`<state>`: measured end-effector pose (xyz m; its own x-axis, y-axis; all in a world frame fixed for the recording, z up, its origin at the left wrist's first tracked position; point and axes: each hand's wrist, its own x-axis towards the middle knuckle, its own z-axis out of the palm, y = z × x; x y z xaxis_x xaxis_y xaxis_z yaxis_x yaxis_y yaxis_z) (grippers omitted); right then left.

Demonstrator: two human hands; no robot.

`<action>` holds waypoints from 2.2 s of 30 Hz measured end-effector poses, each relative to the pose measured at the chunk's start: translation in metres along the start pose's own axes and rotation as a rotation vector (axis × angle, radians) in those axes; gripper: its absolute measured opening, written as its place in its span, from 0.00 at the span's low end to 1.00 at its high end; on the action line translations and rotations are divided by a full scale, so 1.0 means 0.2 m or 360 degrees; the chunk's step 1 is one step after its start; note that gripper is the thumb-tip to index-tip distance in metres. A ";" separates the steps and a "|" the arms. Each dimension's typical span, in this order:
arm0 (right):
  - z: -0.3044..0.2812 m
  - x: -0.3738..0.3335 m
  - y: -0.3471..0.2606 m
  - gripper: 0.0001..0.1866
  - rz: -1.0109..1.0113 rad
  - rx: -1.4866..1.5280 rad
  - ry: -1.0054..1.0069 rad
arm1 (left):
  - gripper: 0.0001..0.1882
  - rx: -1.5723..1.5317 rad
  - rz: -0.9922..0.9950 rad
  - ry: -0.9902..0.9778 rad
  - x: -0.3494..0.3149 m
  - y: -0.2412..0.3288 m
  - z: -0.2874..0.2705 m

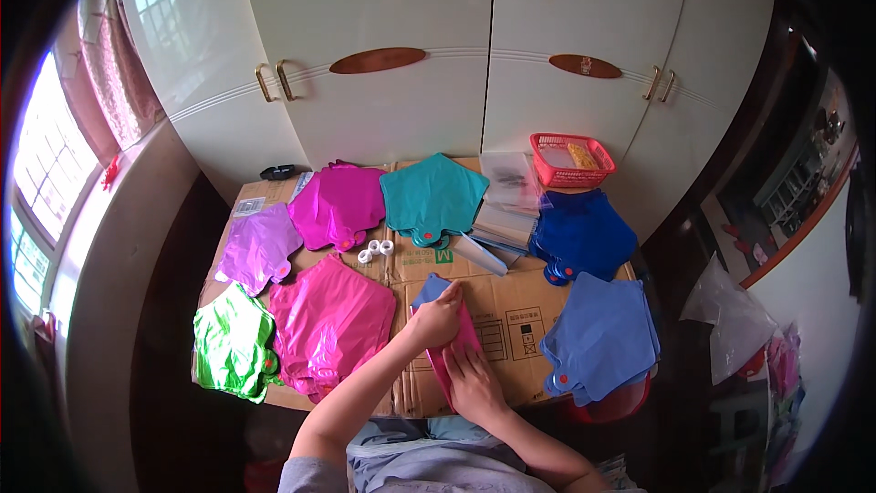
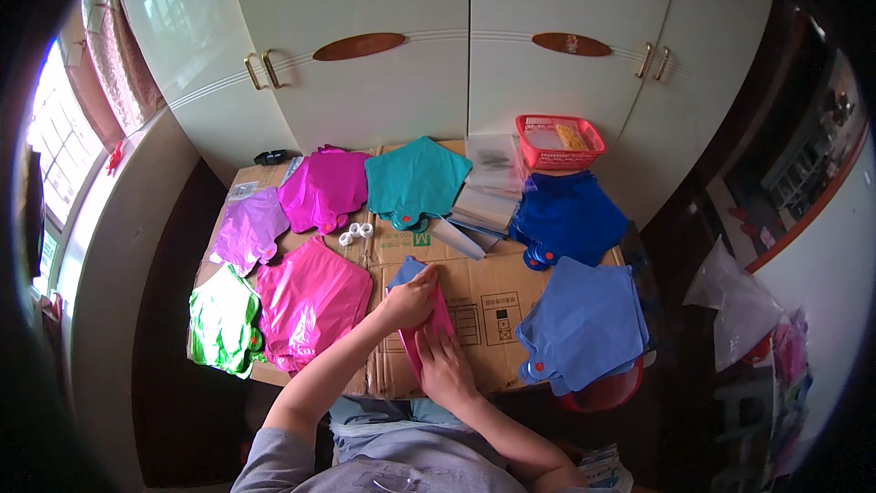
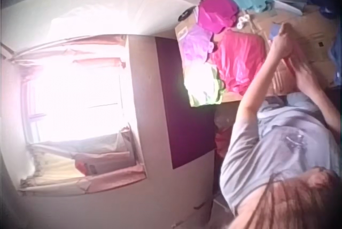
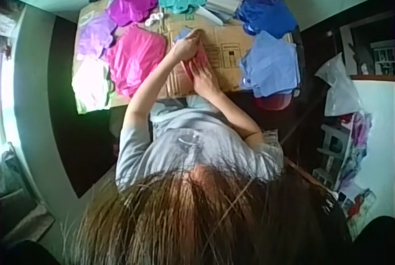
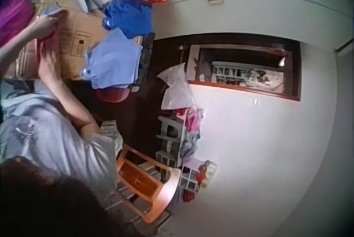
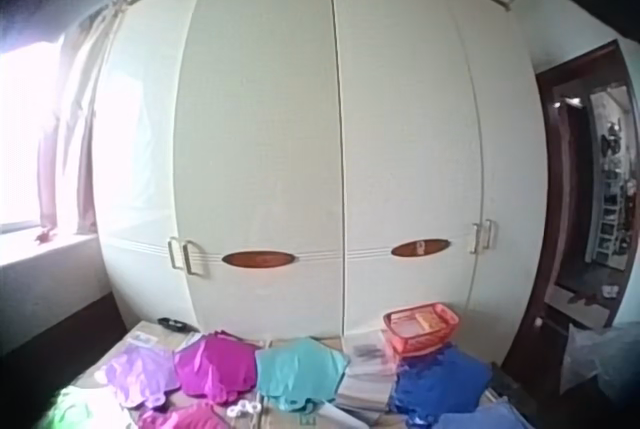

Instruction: Folding various colored plastic bags and placing them into a cardboard box for packaging.

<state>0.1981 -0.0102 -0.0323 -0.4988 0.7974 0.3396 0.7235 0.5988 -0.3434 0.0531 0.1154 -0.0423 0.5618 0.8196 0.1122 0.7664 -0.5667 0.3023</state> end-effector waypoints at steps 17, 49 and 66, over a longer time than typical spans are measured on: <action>-0.14 0.27 0.47 0.09 -0.0146 0.0012 0.0095 | 0.30 -0.0142 -0.0023 -0.0001 -0.01 0.01 -0.05; -0.07 0.01 0.09 0.11 -0.0151 -0.0266 -0.0091 | 0.33 -0.0313 -0.0243 0.0089 -0.04 0.02 -0.02; -0.06 0.00 0.10 0.14 -0.0122 0.0049 -0.0015 | 0.24 0.0100 0.0190 0.0288 -0.10 0.06 -0.02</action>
<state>0.2179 0.0003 -0.0293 -0.5566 0.7498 0.3579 0.6682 0.6600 -0.3434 0.0504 0.0930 -0.0373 0.5891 0.7448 0.3136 0.7189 -0.6602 0.2175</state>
